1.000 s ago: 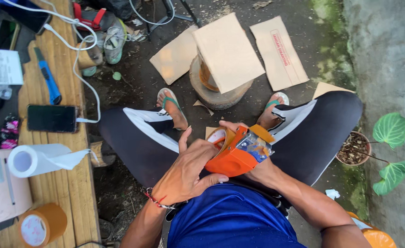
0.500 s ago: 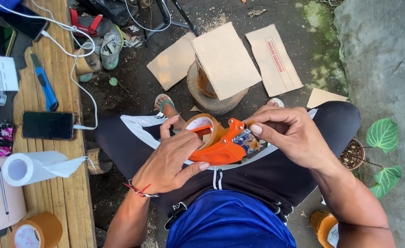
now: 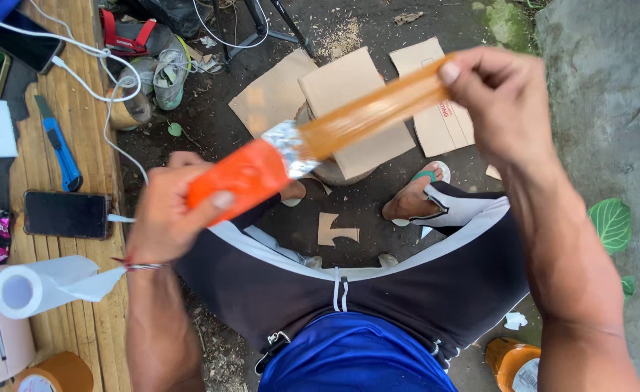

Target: The person wraps a cylindrical cardboard object with orange tape, inserts white cotton-like material inside, and secures a flat cardboard piece on top using tape. The person uses a utility knife to trim the cardboard and a tape dispenser to apply tape.

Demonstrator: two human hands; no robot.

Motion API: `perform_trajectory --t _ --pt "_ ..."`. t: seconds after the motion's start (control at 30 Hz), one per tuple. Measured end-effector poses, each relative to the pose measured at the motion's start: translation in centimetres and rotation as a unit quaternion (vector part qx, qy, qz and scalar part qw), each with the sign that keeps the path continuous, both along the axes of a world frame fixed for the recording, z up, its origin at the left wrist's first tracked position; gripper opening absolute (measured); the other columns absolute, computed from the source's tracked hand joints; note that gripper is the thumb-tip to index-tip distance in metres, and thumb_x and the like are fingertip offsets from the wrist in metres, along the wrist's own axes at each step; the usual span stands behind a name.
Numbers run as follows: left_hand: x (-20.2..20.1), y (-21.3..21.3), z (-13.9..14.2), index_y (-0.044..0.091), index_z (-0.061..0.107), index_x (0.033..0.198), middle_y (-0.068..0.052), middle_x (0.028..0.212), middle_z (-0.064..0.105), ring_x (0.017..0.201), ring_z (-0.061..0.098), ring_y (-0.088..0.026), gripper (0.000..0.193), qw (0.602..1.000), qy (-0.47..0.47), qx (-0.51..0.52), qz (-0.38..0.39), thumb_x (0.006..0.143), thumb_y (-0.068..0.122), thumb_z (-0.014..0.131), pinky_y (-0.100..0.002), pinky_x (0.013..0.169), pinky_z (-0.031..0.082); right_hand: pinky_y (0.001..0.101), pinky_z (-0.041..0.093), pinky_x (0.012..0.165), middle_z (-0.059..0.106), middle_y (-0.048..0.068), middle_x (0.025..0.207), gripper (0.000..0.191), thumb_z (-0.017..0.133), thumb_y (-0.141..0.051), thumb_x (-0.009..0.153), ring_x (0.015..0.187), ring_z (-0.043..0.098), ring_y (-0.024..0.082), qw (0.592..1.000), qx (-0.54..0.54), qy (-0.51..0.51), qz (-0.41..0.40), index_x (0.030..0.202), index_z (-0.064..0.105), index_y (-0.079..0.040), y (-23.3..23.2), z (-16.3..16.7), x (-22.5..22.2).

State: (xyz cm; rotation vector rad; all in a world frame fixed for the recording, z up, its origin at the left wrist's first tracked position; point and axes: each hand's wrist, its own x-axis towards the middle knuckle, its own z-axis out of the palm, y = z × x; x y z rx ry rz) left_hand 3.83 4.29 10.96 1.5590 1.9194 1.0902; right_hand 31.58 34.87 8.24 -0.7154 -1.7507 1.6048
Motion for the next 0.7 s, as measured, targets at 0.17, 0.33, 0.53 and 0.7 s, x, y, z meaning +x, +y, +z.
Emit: perform_trajectory --t 0.17,0.33,0.53,0.7 --pt "-3.5 0.5 -4.3 0.0 0.074 0.092 -0.006 0.068 0.06 0.066 0.053 -0.013 0.039 0.989 -0.103 -0.075 0.071 0.09 0.039 0.068 -0.031 0.06 0.041 0.0237 0.056 0.074 0.072 0.005 0.09 0.01 0.077 -0.007 0.102 0.076 0.064 0.008 0.995 -0.096 0.011 0.007 0.1 0.073 0.002 6.7 -5.1 -2.7" --pt "-4.8 3.7 -10.7 -0.002 0.07 0.088 -0.003 0.066 0.056 0.066 0.048 -0.006 0.043 0.988 -0.1 -0.102 0.06 0.095 0.041 0.068 -0.028 0.056 0.042 0.0234 0.054 0.064 0.073 0.003 0.085 0.014 0.078 -0.014 0.096 0.07 0.066 0.008 0.971 -0.237 -0.017 -0.01 0.09 0.073 -0.004 7.1 -14.3 -6.5" --pt "-2.0 5.3 -17.6 -0.002 0.066 0.082 -0.003 0.063 0.054 0.063 0.048 -0.007 0.049 0.977 -0.183 -0.071 0.077 0.099 0.044 0.065 -0.029 0.058 0.041 0.0237 0.056 0.069 0.077 0.0 0.095 0.026 0.073 -0.017 0.096 0.08 0.068 0.008 0.979 -0.184 -0.015 -0.086 0.115 0.076 0.0 3.2 -24.4 -7.0" --pt "-2.3 5.1 -18.6 -0.002 0.064 0.079 -0.004 0.062 0.053 0.061 0.049 -0.009 0.051 0.981 -0.161 -0.075 0.074 0.098 0.045 0.063 -0.031 0.058 0.042 0.0308 0.055 0.096 0.07 0.004 0.124 0.042 0.069 -0.024 0.099 0.11 0.067 0.014 0.975 -0.209 -0.07 0.008 0.135 0.067 -0.002 3.7 -24.3 -7.1"
